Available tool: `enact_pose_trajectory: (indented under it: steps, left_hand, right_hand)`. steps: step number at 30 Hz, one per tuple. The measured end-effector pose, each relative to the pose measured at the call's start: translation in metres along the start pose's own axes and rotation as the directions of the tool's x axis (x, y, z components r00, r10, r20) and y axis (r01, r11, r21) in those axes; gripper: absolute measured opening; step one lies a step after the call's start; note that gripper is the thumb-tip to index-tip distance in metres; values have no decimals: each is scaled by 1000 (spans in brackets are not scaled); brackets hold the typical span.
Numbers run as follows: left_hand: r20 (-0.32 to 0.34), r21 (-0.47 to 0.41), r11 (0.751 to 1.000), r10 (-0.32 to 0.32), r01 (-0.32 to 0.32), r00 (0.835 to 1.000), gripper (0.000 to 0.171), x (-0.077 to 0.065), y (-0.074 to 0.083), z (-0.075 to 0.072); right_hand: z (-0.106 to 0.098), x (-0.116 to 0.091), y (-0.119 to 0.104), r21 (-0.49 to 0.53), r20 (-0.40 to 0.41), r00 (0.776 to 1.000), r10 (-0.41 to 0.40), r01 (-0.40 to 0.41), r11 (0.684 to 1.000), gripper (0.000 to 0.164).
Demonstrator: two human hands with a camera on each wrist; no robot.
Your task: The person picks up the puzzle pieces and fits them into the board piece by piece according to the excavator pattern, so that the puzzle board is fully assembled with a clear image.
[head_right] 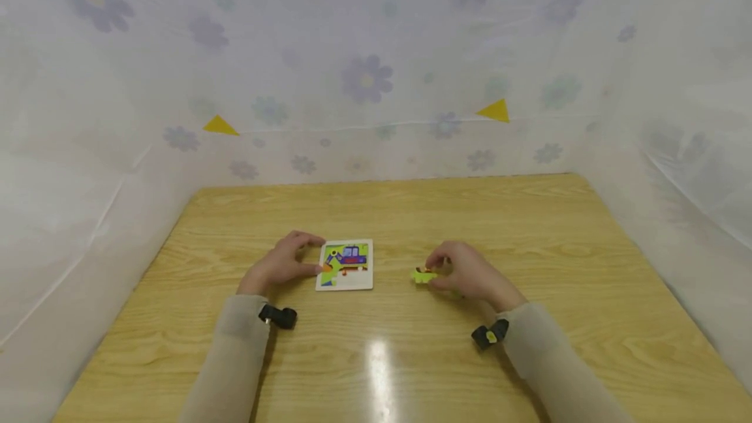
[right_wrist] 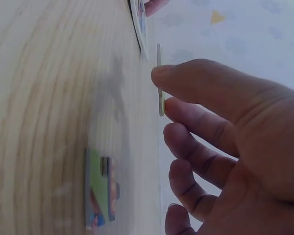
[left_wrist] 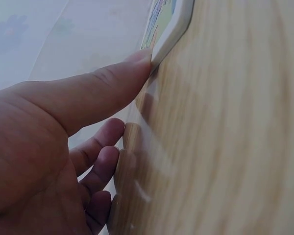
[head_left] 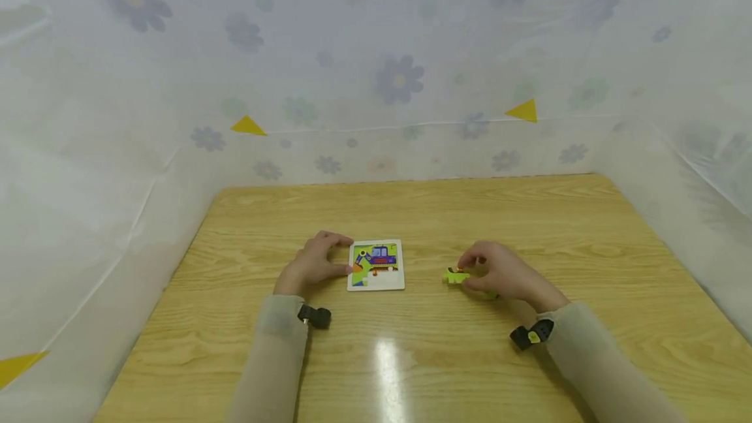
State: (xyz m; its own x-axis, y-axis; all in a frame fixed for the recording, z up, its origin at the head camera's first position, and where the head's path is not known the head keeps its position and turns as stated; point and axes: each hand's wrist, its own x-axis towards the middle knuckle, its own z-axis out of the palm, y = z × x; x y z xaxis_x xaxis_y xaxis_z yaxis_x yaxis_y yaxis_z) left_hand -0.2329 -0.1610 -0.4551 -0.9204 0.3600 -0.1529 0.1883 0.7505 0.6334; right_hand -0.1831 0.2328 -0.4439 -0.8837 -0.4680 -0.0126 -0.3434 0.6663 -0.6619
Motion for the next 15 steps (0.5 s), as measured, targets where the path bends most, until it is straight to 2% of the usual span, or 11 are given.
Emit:
enact_pose_trajectory:
  steps: [15]
  left_hand:
    - [-4, 24, 1000, -6, 6, 1000, 57, 2, -2, 1]
  right_hand:
    - [9, 20, -24, 55, -43, 998, -53, 56, 997, 21]
